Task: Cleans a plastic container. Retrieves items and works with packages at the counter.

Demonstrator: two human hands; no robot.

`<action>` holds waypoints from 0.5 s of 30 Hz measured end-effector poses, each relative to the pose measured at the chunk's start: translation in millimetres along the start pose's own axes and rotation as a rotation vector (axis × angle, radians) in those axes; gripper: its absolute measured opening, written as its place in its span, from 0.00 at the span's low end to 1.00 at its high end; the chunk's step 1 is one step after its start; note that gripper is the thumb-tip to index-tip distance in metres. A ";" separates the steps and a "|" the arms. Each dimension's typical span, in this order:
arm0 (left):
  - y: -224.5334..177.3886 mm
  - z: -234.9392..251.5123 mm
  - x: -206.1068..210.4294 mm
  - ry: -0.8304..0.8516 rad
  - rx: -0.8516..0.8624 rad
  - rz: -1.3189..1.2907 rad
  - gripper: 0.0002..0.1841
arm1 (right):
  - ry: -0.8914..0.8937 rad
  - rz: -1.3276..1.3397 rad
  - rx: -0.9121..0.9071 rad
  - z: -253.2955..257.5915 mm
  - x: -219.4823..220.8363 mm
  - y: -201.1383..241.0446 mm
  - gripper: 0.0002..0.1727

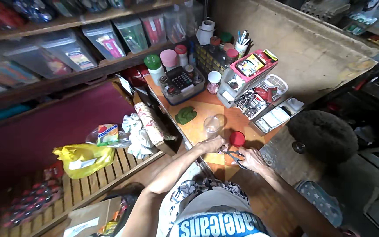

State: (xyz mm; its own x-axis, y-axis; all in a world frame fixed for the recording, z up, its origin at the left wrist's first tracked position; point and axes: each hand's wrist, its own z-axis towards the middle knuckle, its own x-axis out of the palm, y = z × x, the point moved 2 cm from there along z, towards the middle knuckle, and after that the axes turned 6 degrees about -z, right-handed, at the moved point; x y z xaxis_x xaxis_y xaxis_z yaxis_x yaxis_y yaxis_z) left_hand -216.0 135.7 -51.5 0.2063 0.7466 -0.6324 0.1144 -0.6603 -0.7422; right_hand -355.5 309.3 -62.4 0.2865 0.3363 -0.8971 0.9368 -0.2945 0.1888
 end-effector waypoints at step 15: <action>-12.3 -1.7 1.0 -0.047 0.056 -0.023 0.12 | 0.049 0.067 0.005 6.3 -5.1 10.0 0.44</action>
State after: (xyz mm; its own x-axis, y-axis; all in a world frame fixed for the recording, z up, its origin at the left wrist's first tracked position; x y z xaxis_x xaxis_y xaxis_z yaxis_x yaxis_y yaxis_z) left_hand -215.6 144.5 -42.6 0.1580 0.7652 -0.6241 0.0633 -0.6386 -0.7669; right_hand -348.9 299.0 -58.4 0.3581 0.3588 -0.8620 0.9141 -0.3226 0.2454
